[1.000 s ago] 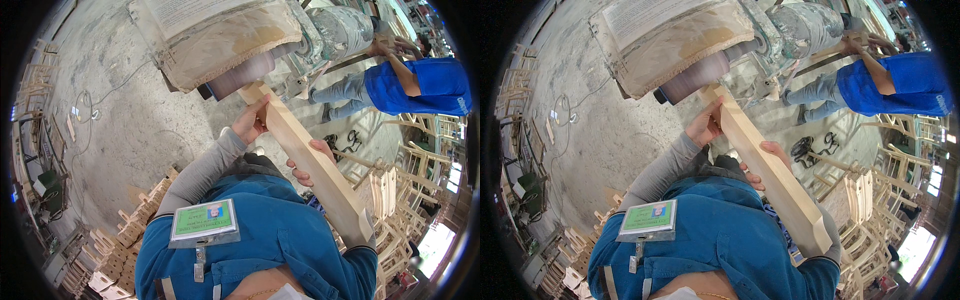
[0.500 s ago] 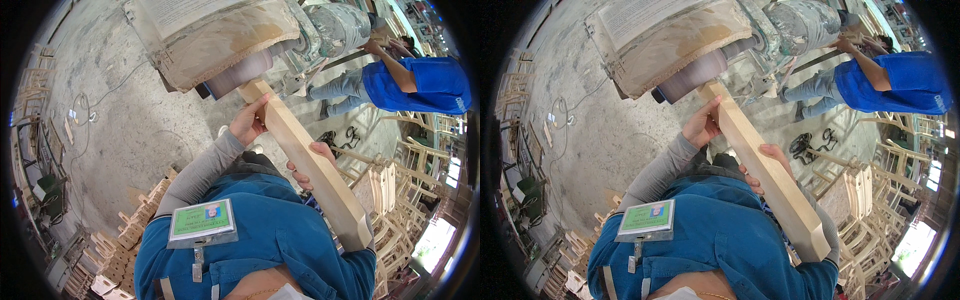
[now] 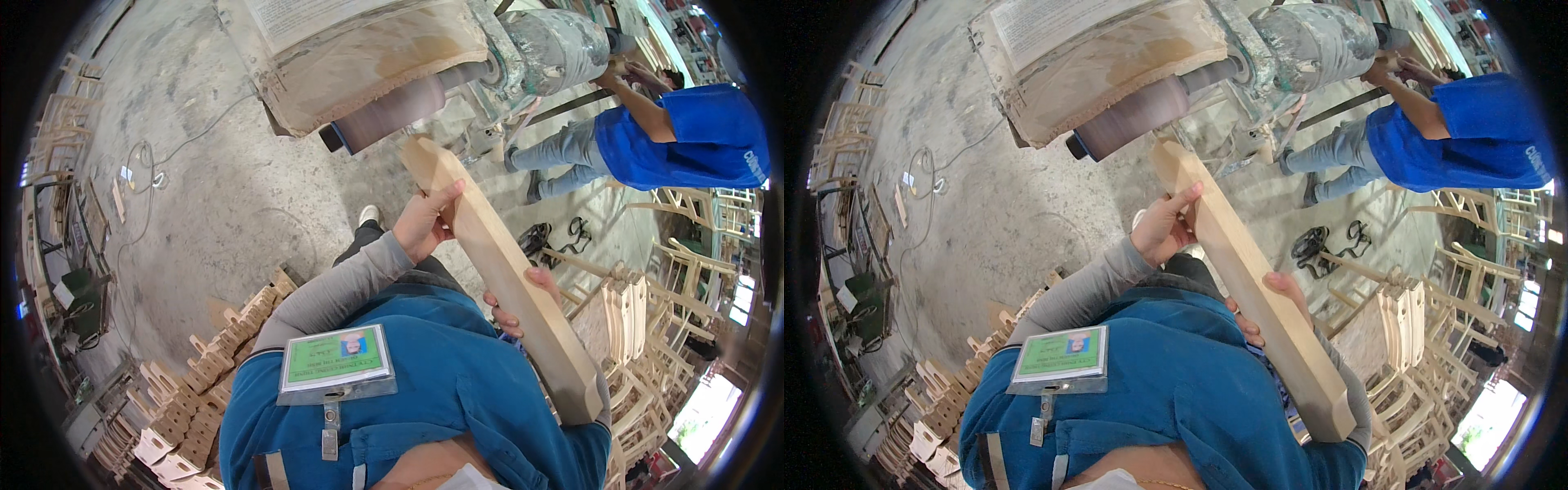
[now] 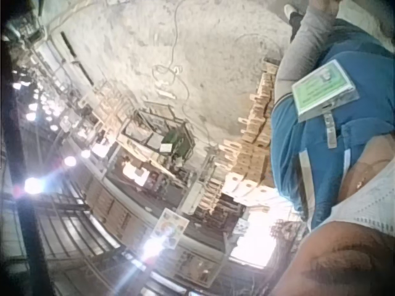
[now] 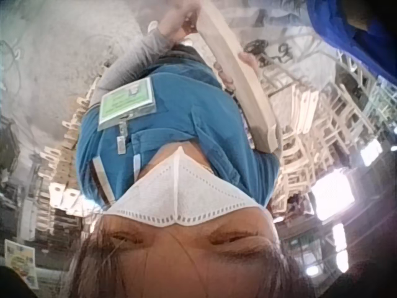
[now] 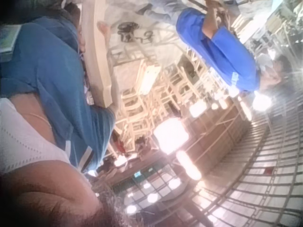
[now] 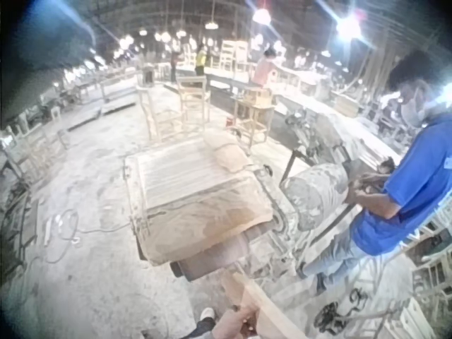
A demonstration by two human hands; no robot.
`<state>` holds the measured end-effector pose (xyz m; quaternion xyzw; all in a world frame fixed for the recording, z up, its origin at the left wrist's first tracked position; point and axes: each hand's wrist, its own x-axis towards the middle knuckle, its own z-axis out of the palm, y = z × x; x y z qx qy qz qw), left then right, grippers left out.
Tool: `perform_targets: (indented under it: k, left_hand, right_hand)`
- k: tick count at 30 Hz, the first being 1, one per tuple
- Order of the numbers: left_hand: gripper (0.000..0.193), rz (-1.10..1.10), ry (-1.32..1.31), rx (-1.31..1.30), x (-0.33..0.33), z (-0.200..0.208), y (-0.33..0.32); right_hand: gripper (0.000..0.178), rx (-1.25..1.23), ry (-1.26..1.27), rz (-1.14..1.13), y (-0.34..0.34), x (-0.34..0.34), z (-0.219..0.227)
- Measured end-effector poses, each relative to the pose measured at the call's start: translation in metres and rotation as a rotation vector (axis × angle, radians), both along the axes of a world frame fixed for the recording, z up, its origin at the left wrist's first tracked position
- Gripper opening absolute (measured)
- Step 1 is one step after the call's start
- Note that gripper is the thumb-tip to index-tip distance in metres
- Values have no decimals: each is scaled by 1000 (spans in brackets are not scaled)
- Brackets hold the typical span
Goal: The person repeatedly sands the edges of a wooden chair part using a belt sander. They handle each piece one at a time, turning it over to smooth multiple sides, then place the finished part on a nearby stack.
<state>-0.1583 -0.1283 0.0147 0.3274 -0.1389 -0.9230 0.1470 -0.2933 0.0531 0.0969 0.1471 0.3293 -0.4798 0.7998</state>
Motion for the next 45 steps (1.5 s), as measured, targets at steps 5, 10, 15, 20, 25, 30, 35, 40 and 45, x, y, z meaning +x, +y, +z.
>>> perform_targets:
  k: [5,10,15,20,25,30,35,40,45]
  left_hand:
    - [57,-38,-30,40,-4,4,15]
    - [55,-5,-25,-148,-15,20,25]
    - [47,-12,28,-258,-19,43,42]
    - [45,9,51,-270,-21,52,53]
    - [43,14,28,-398,-24,56,68]
    - [47,-42,35,-502,-26,61,80]
    - [56,-25,239,-484,-27,56,92]
    - [61,-32,392,-381,-26,51,99]
    - [63,-167,335,-398,-23,36,99]
  right_hand:
    - [59,-34,222,166,45,-19,-24]
    - [59,-232,356,326,74,-44,-41]
    - [69,-330,487,358,90,-61,-49]
    - [77,-375,442,332,108,-79,-56]
    - [81,-408,437,342,114,-89,-51]
    - [87,-411,524,395,123,-98,-46]
    - [98,-414,800,469,134,-108,-34]
    - [90,-366,1032,498,141,-103,-5]
    - [86,-489,1371,454,162,-96,-8]
